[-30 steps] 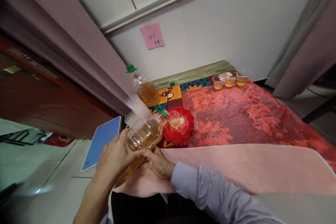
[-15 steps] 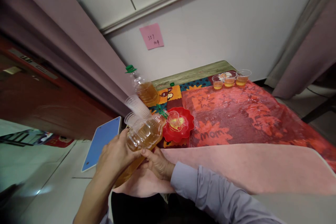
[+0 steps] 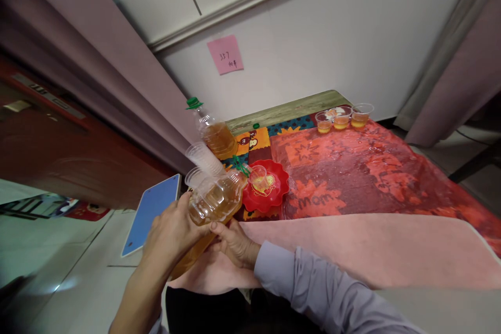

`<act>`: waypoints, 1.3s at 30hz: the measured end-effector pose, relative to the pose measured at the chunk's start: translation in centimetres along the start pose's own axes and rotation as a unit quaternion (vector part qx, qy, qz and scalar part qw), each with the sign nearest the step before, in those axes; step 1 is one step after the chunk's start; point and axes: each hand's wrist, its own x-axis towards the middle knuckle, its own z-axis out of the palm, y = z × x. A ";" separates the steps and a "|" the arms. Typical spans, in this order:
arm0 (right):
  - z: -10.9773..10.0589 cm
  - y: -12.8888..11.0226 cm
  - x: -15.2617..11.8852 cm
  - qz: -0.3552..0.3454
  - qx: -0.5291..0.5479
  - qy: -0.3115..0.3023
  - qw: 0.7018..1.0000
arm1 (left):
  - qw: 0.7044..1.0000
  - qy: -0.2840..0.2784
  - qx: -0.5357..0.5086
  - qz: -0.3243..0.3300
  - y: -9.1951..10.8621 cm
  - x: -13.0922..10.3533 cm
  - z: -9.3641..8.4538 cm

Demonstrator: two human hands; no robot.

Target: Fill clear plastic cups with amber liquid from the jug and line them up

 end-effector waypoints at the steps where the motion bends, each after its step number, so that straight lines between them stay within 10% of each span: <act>1: 0.0 0.0 0.0 0.001 0.000 0.000 1.000 | 1.000 0.000 0.001 0.001 0.0 0.0 0.0; 39: 0.0 -0.2 0.0 0.005 0.008 -0.005 1.000 | 1.000 0.007 -0.002 0.008 -0.2 0.4 0.3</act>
